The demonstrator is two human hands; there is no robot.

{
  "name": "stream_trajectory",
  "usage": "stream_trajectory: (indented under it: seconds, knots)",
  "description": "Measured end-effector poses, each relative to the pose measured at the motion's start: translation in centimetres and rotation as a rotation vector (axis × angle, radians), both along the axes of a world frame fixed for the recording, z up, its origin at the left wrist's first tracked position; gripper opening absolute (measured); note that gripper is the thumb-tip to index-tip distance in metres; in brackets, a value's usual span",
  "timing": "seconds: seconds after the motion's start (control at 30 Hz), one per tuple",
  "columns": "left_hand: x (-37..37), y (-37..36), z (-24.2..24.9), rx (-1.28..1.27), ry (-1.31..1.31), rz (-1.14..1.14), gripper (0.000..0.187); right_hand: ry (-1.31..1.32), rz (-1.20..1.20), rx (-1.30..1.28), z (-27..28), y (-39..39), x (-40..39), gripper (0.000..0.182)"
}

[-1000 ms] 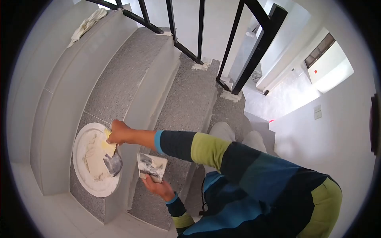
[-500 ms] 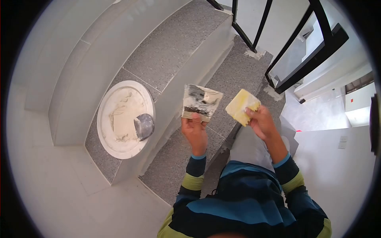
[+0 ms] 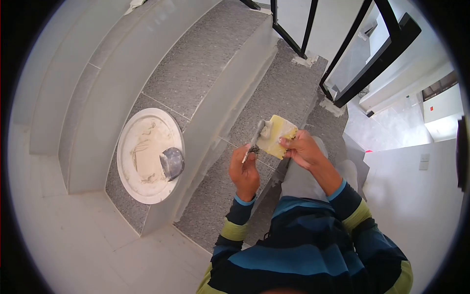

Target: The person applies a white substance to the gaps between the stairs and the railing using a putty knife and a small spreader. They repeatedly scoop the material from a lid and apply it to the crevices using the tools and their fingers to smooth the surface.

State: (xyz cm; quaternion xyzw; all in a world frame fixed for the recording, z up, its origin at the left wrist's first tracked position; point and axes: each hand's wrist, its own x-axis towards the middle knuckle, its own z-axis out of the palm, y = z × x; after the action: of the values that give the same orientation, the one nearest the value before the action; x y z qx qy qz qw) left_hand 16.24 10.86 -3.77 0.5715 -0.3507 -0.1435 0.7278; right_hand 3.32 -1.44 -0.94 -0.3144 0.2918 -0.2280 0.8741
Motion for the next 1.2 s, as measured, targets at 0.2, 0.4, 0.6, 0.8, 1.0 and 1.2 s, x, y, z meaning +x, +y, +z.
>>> stream_trajectory:
  seconds: [0.2, 0.4, 0.6, 0.8, 1.0, 1.2]
  knots:
    - [2.4, 3.1, -0.8, 0.300, -0.646, 0.013, 0.020, -0.017, 0.168, -0.219, 3.9, 0.3, 2.8, 0.032]
    - [2.9, 3.8, -3.5, 0.240, 0.251, 0.200, 0.015, 0.085, 0.275, -0.430, 5.9, 1.1, 15.6, 0.022]
    - [3.1, 3.0, -6.5, -0.112, 0.832, 0.026, 0.022, 0.420, 0.281, -1.252, 6.3, 1.5, 24.0, 0.047]
    - [1.1, -3.3, -3.4, -0.202, 1.179, -0.242, 0.026, 0.365, -0.255, -1.295, 2.2, -1.5, 7.8, 0.069]
    - [-3.1, -13.4, -5.3, 0.033, 1.268, -0.694, 0.021, 0.424, -0.279, -1.038, -5.2, -3.4, -2.3, 0.060]
    - [-4.1, -22.8, -8.5, 0.536, 0.428, -0.853, 0.026, 0.822, -0.857, -1.385, -10.5, -10.9, -5.6, 0.027]
